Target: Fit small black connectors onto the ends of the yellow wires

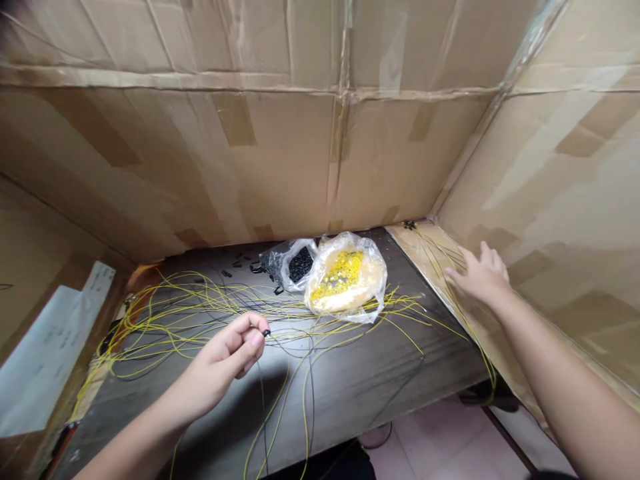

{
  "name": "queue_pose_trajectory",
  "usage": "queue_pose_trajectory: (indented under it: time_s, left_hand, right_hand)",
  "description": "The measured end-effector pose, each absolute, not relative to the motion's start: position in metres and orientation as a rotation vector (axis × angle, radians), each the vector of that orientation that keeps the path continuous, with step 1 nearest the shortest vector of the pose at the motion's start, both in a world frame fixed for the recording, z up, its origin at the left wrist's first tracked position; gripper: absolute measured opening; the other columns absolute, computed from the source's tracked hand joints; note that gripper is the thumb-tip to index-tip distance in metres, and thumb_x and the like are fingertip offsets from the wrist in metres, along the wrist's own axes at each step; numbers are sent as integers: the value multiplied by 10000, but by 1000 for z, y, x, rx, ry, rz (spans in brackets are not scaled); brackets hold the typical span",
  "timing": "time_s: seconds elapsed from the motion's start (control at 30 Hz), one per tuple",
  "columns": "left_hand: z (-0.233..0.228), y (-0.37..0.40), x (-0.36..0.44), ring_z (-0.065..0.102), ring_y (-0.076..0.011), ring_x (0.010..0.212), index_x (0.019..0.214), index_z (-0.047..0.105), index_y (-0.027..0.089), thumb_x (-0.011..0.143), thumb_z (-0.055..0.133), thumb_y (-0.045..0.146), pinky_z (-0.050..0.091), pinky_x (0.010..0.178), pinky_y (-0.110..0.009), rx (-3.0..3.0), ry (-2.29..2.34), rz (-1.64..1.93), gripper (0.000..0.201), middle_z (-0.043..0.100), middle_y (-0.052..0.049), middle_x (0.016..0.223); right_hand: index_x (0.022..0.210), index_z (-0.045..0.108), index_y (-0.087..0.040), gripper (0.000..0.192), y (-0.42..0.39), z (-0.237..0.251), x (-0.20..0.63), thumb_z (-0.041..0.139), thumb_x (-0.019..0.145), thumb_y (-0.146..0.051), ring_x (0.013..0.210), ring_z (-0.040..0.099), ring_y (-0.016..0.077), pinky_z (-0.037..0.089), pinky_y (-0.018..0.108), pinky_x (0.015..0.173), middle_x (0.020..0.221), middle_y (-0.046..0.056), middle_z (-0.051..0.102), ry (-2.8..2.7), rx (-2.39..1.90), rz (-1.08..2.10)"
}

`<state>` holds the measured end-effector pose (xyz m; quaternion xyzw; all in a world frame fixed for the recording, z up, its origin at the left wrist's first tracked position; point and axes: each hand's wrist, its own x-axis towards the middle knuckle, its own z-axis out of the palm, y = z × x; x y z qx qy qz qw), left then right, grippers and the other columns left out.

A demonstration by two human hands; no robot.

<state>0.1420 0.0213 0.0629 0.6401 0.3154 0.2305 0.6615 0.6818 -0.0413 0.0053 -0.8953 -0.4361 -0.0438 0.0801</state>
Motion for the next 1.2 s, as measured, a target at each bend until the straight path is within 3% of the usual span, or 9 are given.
queue_pose_trajectory:
  time_s: [0.17, 0.33, 0.5, 0.67, 0.8, 0.9, 1.0, 1.07, 1.2]
  left_hand:
    - [63, 19, 147, 269, -70, 540, 1021, 481, 210, 956, 514, 491, 252, 518, -201, 1440, 672, 521, 290, 354, 71, 650]
    - [66, 12, 149, 278, -68, 533, 1011, 484, 207, 949, 525, 490, 249, 504, -196, 1460, 667, 533, 292, 369, 68, 648]
    - [69, 9, 144, 278, -65, 528, 1018, 482, 208, 937, 541, 498, 244, 498, -189, 1452, 678, 568, 307, 369, 71, 642]
    - [69, 10, 137, 286, -69, 523, 1016, 476, 204, 918, 563, 516, 247, 495, -193, 1448, 708, 596, 339, 359, 75, 629]
    - [70, 12, 133, 295, -68, 527, 1014, 479, 200, 923, 558, 507, 253, 503, -195, 1469, 726, 618, 329, 365, 75, 632]
    - [70, 13, 129, 306, -67, 533, 1004, 483, 198, 935, 546, 487, 259, 511, -198, 1501, 726, 645, 304, 383, 72, 640]
    - [70, 13, 124, 331, -69, 540, 1005, 485, 198, 945, 533, 470, 275, 525, -204, 1529, 718, 669, 282, 399, 69, 640]
    - [69, 14, 121, 349, -73, 548, 1007, 488, 197, 945, 532, 466, 286, 536, -209, 1541, 715, 694, 280, 408, 66, 640]
    - [63, 21, 117, 402, -83, 579, 1003, 504, 185, 932, 547, 475, 330, 571, -222, 1574, 715, 737, 302, 448, 51, 664]
  right_hand:
    - [1553, 296, -206, 858, -132, -32, 641, 309, 888, -749, 1498, 94, 430, 195, 622, 1126, 1643, 185, 33, -1223, -2856, -97]
    - [1541, 340, -167, 855, -153, -49, 638, 315, 890, -721, 1485, 138, 455, 201, 689, 1092, 1627, 221, 104, -1137, -2871, -201]
    - [1521, 387, -159, 804, -155, -37, 661, 358, 900, -669, 1474, 189, 443, 243, 664, 1067, 1615, 216, 167, -1185, -2865, -419]
    - [1460, 487, -160, 699, -163, -31, 678, 402, 917, -592, 1399, 352, 429, 321, 644, 1002, 1539, 268, 320, -1249, -2814, -637]
    - [1408, 535, -96, 663, -157, -18, 669, 340, 955, -539, 1353, 402, 433, 313, 624, 1035, 1496, 295, 375, -1280, -2746, -718]
    - [1312, 609, -68, 615, -137, 7, 636, 339, 972, -504, 1323, 436, 412, 292, 570, 1100, 1453, 272, 444, -1316, -2509, -860]
    - [1221, 659, -130, 443, -106, 38, 569, 475, 952, -430, 1250, 516, 338, 341, 488, 1103, 1325, 194, 586, -1521, -2089, -859]
    - [1193, 662, -183, 331, -85, 56, 509, 568, 920, -343, 1171, 578, 280, 409, 431, 1056, 1234, 136, 648, -1758, -1753, -684]
    - [1233, 634, -259, 336, -45, 68, 386, 618, 898, -239, 1015, 635, 233, 491, 417, 922, 1140, 68, 686, -2009, -1182, -308]
